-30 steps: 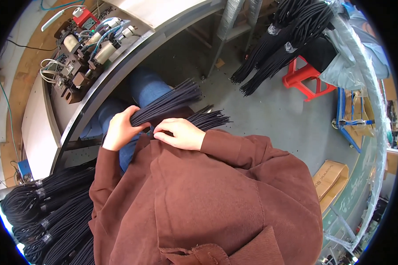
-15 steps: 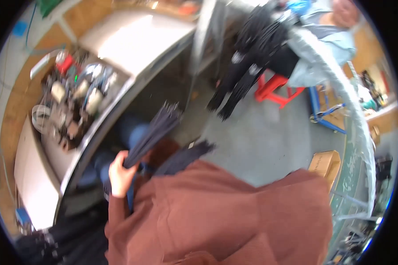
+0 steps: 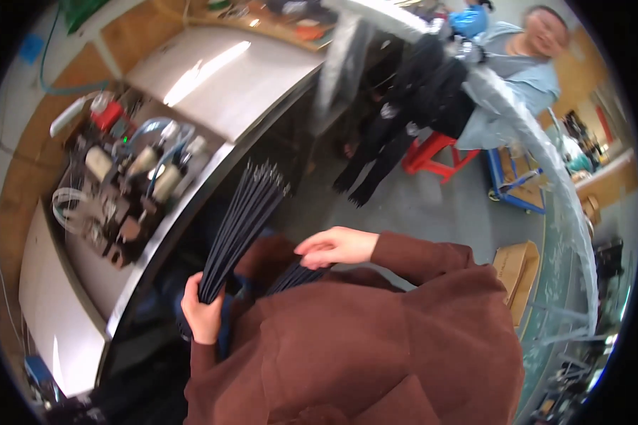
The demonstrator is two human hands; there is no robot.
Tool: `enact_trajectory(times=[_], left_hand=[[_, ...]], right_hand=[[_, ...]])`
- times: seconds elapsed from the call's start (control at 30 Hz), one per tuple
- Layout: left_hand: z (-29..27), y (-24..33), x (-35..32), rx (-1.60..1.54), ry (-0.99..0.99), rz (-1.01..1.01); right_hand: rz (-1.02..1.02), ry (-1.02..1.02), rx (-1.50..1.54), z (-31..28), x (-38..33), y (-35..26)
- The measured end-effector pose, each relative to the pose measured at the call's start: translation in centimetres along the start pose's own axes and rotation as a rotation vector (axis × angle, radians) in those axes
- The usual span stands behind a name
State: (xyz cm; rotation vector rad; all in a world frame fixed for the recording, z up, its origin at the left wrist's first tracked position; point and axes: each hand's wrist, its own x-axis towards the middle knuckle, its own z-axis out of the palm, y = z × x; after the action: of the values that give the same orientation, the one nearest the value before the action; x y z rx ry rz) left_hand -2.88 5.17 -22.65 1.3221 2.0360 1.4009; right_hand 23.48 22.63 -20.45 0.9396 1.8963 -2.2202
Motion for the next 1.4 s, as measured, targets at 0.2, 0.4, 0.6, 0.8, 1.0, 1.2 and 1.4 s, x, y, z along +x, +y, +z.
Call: enact_trajectory(times=[0.2,0.4,0.6,0.8,1.0,1.2,1.4], left_hand=[[-0.9,0.4,-2.9,-0.01,0.159,-0.075],[-0.3,-1.0,-5.3,-0.008,0.134,-0.051],[1.6,-0.4,-4.5,0.165,0.05,0.021],[3.1,5.2,-0.6,-0.06,0.143,-0.135],[2.1,1.7,-0.8,-0.338,0.068,-0.241],[-0.8,0.1,-1.1,-0.803,-0.141,-0.441],[-0.3,-1.0,0.2,-0.884,-0.121,-0.488]], right_hand=[[-0.511,-0.419,0.547,7.3,10.2,-5.9],[-0.597,-0.344,0.674,9.0,11.6,-12.5],[-0.591,-0.201,0.588,9.4,11.0,-12.4],[-0.58,-0.052,0.438,10.1,10.3,-12.5],[-0.442,-0.064,0.18,11.7,12.2,-12.2],[-0.7,-0.426,0.056,12.2,15.9,-12.6],[-0.221,-0.616,0.438,12.8,18.2,-14.0]])
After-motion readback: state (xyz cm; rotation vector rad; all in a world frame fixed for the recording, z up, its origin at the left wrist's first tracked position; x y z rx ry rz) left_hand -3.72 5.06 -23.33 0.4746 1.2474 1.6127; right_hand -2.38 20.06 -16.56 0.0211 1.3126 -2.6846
